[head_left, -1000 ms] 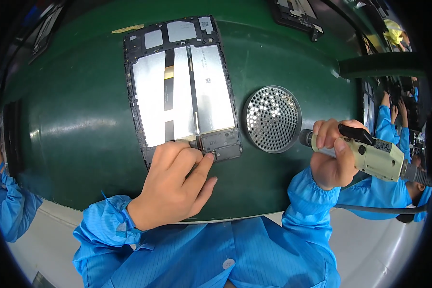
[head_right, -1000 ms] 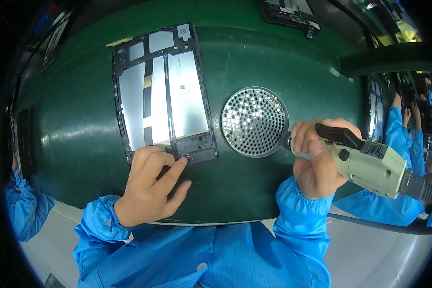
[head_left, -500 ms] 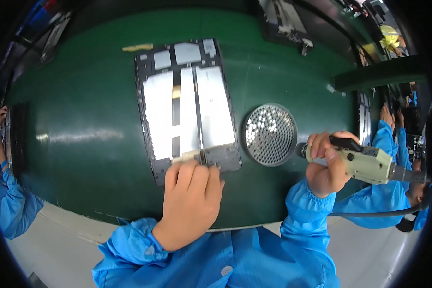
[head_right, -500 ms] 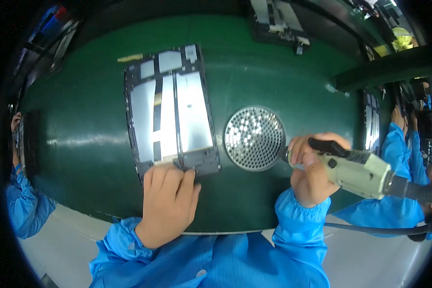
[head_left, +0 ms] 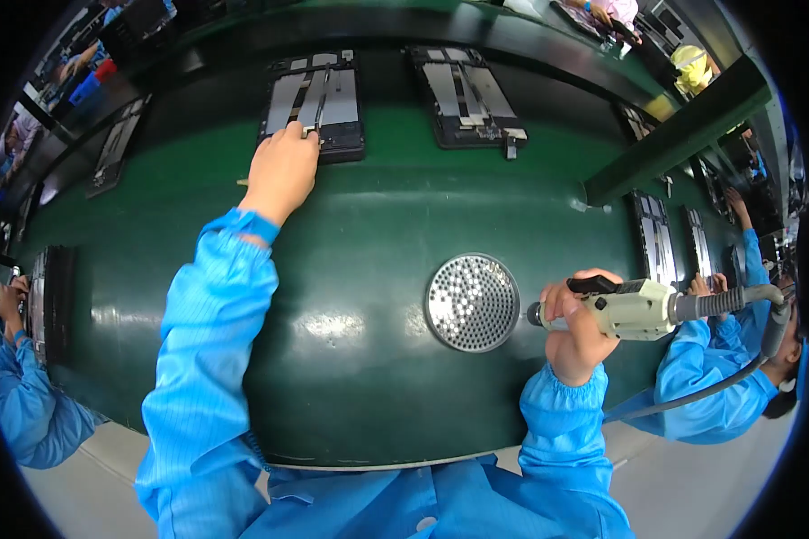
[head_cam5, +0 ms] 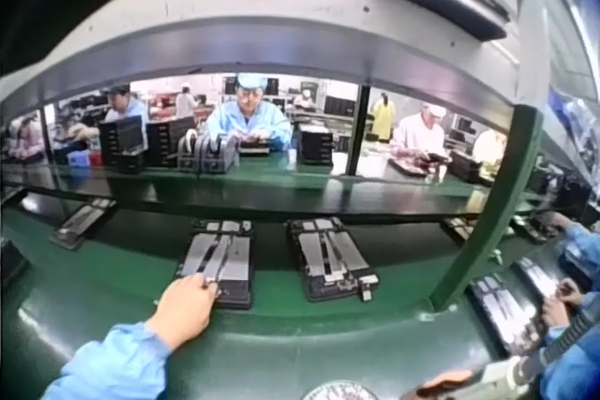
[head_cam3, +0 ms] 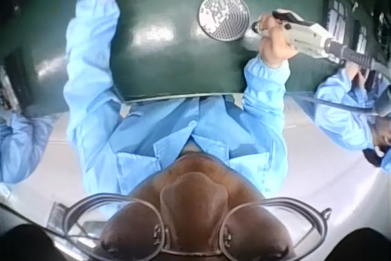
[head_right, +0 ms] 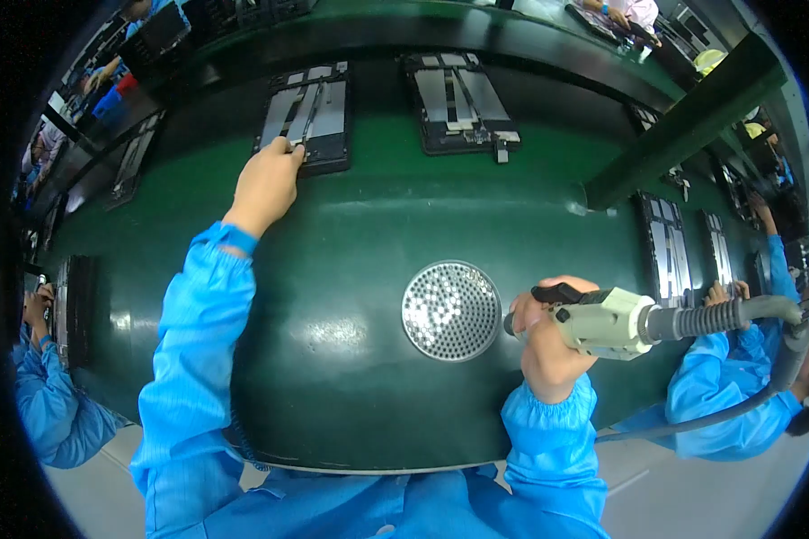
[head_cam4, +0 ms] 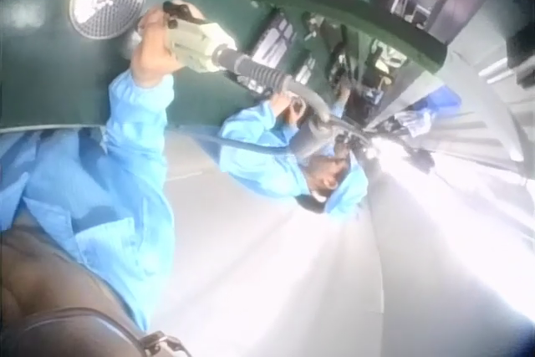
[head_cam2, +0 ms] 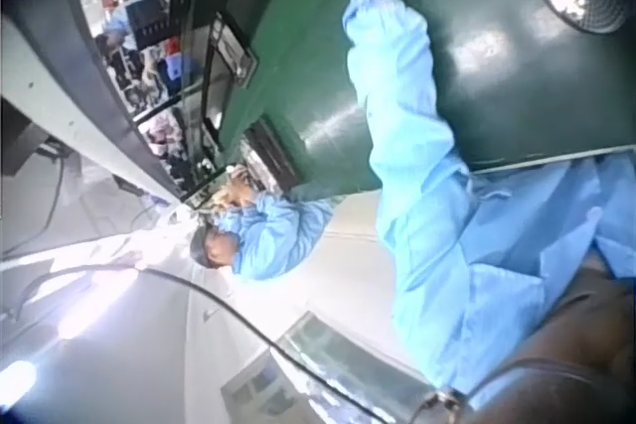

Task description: Assembling electronic tablet components by driving screws into the internal frame using an electric screwdriver on an assembly line.

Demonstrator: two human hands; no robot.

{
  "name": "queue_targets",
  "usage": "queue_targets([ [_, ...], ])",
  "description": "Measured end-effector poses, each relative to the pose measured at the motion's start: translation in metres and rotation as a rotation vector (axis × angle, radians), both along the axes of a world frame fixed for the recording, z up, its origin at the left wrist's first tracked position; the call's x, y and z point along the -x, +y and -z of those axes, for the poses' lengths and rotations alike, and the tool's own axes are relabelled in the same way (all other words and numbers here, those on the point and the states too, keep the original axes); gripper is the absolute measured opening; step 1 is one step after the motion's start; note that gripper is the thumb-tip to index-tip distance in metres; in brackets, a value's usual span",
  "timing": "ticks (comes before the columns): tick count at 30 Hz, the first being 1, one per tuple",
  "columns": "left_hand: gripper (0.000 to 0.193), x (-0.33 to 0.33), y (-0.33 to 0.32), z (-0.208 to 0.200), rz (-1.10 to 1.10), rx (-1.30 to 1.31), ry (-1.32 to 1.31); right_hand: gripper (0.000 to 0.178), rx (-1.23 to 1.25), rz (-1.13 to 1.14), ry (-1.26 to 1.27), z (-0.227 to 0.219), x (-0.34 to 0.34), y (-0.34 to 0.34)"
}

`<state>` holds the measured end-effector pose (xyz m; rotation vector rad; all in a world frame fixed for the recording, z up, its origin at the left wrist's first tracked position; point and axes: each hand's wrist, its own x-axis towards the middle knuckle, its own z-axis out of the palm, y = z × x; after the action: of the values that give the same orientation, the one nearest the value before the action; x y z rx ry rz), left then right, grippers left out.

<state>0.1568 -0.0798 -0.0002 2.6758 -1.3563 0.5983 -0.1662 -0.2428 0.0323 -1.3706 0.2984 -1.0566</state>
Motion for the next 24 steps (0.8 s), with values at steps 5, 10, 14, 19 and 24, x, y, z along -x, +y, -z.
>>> queue_targets([
  [5,0.039,0.010,-0.099,0.012,0.290,0.282,0.217,0.028,0.047,0.149,0.057,0.008,0.015,-0.006],
  [10,0.071,0.007,-0.142,0.023,0.409,0.204,0.398,0.030,0.058,0.121,0.084,0.032,0.001,-0.010],
  [14,0.066,0.011,-0.178,0.004,0.432,0.077,0.217,0.034,-0.022,0.077,0.136,0.025,0.008,-0.014],
  [19,0.054,-0.008,-0.185,0.017,0.190,0.064,-0.026,0.032,0.014,0.095,0.107,0.022,0.009,-0.019],
  [24,0.047,0.016,-0.135,-0.003,0.258,0.136,-0.103,0.025,0.075,0.122,0.120,0.019,0.008,-0.017],
])
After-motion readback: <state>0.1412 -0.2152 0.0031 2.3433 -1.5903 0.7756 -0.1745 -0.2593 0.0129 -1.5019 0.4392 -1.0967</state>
